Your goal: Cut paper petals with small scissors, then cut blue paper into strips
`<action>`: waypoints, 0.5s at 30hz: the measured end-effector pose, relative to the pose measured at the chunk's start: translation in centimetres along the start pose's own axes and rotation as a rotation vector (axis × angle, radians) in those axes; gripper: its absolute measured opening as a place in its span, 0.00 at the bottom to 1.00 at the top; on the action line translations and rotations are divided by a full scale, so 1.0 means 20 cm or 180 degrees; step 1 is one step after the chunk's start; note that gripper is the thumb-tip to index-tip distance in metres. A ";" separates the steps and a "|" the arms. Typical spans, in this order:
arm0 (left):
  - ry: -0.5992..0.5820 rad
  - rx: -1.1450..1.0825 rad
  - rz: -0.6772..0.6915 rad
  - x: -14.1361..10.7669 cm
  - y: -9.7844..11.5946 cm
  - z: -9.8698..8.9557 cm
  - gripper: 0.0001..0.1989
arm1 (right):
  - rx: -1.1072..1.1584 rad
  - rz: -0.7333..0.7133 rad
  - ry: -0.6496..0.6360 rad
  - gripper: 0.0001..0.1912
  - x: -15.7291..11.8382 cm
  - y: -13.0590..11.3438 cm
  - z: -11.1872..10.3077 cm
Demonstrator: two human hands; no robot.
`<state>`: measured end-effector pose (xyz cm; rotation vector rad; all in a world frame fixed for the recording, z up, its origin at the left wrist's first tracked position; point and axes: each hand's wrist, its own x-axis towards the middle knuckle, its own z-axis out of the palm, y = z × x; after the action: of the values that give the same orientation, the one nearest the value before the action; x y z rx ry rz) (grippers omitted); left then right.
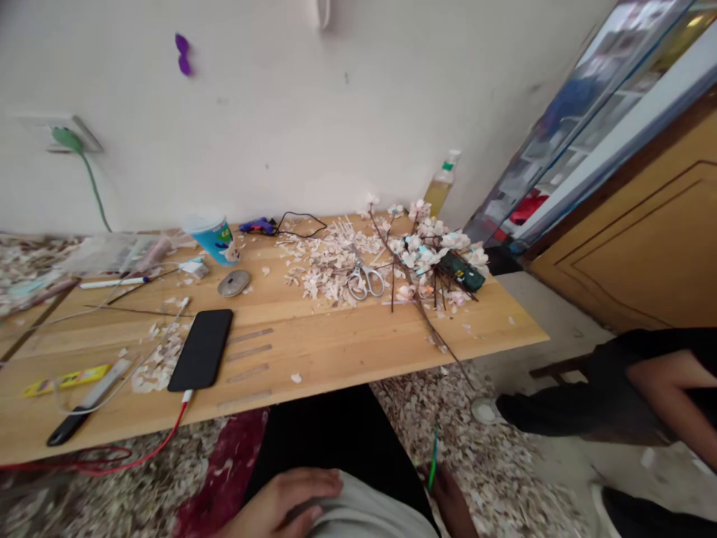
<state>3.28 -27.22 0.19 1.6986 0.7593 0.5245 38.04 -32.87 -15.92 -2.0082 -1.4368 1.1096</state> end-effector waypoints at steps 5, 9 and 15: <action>0.1160 0.1105 -0.0032 0.02 0.05 -0.11 0.14 | 0.0318 -0.0913 -0.0721 0.24 0.10 -0.29 -0.04; 0.1966 0.2219 -0.0143 0.11 -0.06 -0.22 0.23 | -0.0013 -0.1516 -0.1908 0.23 0.18 -0.51 0.00; -0.0445 0.1092 0.0444 0.13 -0.12 0.02 0.25 | -0.0016 -0.0147 0.0019 0.21 0.52 -0.27 0.02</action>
<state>4.83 -25.24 -2.36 2.0947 0.6590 0.3799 36.04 -21.28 -15.85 -1.9698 -1.4769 1.0809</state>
